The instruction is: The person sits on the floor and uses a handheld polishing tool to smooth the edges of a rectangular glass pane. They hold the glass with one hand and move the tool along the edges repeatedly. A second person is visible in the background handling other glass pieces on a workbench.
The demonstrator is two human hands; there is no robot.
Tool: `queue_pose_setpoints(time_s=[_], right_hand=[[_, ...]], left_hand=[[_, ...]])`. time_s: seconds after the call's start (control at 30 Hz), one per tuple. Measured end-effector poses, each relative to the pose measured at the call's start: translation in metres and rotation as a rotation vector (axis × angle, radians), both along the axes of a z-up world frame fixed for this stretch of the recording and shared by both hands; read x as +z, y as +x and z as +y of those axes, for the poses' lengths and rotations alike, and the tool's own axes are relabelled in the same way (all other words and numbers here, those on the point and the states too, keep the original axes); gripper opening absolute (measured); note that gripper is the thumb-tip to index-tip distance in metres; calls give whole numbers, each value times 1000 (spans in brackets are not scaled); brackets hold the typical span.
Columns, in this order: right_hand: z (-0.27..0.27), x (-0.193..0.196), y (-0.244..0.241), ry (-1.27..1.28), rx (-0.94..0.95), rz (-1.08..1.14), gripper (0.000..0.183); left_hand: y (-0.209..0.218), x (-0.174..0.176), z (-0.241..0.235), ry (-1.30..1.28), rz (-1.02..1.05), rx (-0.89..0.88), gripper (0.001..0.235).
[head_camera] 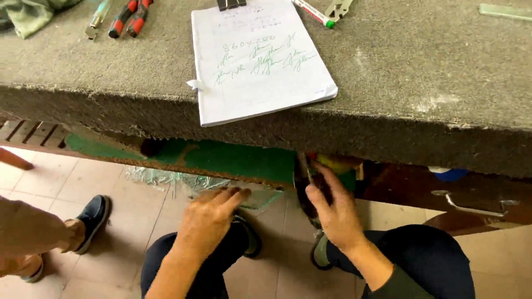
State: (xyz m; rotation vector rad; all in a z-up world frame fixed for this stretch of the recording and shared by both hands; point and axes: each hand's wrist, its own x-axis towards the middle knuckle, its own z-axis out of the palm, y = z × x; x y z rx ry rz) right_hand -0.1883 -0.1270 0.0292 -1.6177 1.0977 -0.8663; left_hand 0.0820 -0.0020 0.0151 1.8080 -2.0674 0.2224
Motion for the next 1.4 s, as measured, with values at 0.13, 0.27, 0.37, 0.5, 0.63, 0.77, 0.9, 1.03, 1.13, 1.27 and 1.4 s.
queue_pose_setpoints(time_s=[0.13, 0.27, 0.37, 0.5, 0.63, 0.77, 0.9, 1.03, 1.13, 1.27, 1.4], right_hand=[[17, 8, 6, 28, 205, 90, 73], [25, 8, 12, -83, 316, -13, 70], [31, 2, 16, -141, 376, 56, 69], [30, -3, 22, -272, 459, 86, 65], [18, -10, 25, 22, 263, 328, 68], [33, -17, 23, -246, 421, 68, 62], [23, -16, 33, -5, 323, 235, 72], [25, -16, 26, -35, 319, 194, 65], [31, -16, 27, -205, 435, 99, 71], [18, -14, 36, 131, 245, 301, 64], [26, -11, 22, -53, 336, 292, 67]], left_hand=[[19, -10, -6, -120, -109, -50, 51], [17, -14, -8, -183, -136, -16, 51], [21, -18, -8, -114, -128, -7, 59], [16, -16, -9, -88, -130, -31, 52], [15, -17, -6, -87, -134, -42, 48], [13, -21, -7, -66, -102, -26, 57], [14, -19, -4, -68, -92, -40, 57], [11, -16, -5, -23, -61, -18, 54], [10, -13, -5, -62, -88, -25, 48], [8, -7, 1, -148, -184, -52, 39], [6, -10, -5, -132, -115, -41, 50]])
